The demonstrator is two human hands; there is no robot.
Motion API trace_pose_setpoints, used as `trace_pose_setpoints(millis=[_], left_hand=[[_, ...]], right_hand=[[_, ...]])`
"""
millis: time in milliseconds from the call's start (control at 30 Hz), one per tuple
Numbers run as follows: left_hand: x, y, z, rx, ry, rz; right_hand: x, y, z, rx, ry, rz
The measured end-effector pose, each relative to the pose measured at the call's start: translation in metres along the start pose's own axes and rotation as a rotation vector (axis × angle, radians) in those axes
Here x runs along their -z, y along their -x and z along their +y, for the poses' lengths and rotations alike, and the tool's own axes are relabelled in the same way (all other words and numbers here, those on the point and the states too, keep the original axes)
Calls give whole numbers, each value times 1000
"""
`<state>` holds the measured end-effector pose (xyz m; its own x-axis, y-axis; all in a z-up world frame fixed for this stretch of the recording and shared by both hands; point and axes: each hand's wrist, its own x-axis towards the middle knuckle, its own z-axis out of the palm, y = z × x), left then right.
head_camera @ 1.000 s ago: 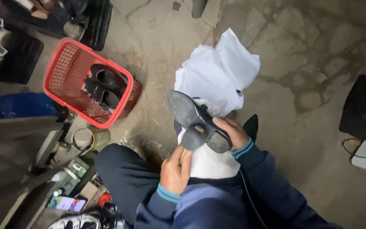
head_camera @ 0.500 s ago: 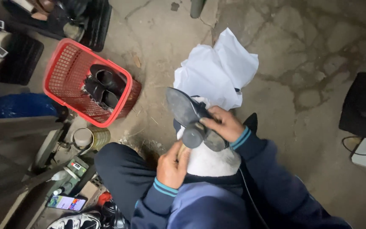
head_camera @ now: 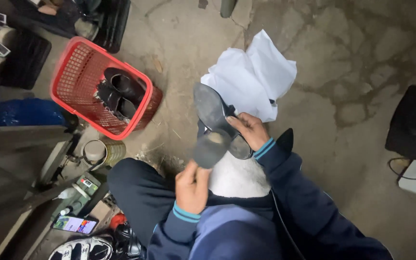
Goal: The person cleans a black shoe by first scrubbing the sole with a small brush and then brushing the upper leather with a larger yellow brush. The shoe is held in the left hand and worked on over a white cloth placed on the person's lap.
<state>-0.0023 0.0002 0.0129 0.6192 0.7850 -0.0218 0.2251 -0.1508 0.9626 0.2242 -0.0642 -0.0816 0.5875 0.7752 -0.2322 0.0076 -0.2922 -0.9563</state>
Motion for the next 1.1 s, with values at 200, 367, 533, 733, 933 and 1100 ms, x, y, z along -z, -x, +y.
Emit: trace_pose_setpoints(millis=[200, 367, 533, 733, 933, 1100], left_hand=[[3, 14, -5, 20, -56, -215], [-4, 12, -22, -52, -169, -221], [-2, 18, 10, -168, -33, -217], [-1, 18, 9, -244, -63, -277], [-5, 28, -5, -193, -173, -307], [-8, 28, -6, -292, -28, -249]], right_hand=[[-2, 3, 12, -34, -40, 37], [-6, 3, 1, 21, -65, 48], [-10, 2, 17, 18, -56, 76], [-6, -3, 12, 46, -13, 89], [-9, 7, 12, -30, -82, 123], [-4, 7, 3, -93, -191, 70]])
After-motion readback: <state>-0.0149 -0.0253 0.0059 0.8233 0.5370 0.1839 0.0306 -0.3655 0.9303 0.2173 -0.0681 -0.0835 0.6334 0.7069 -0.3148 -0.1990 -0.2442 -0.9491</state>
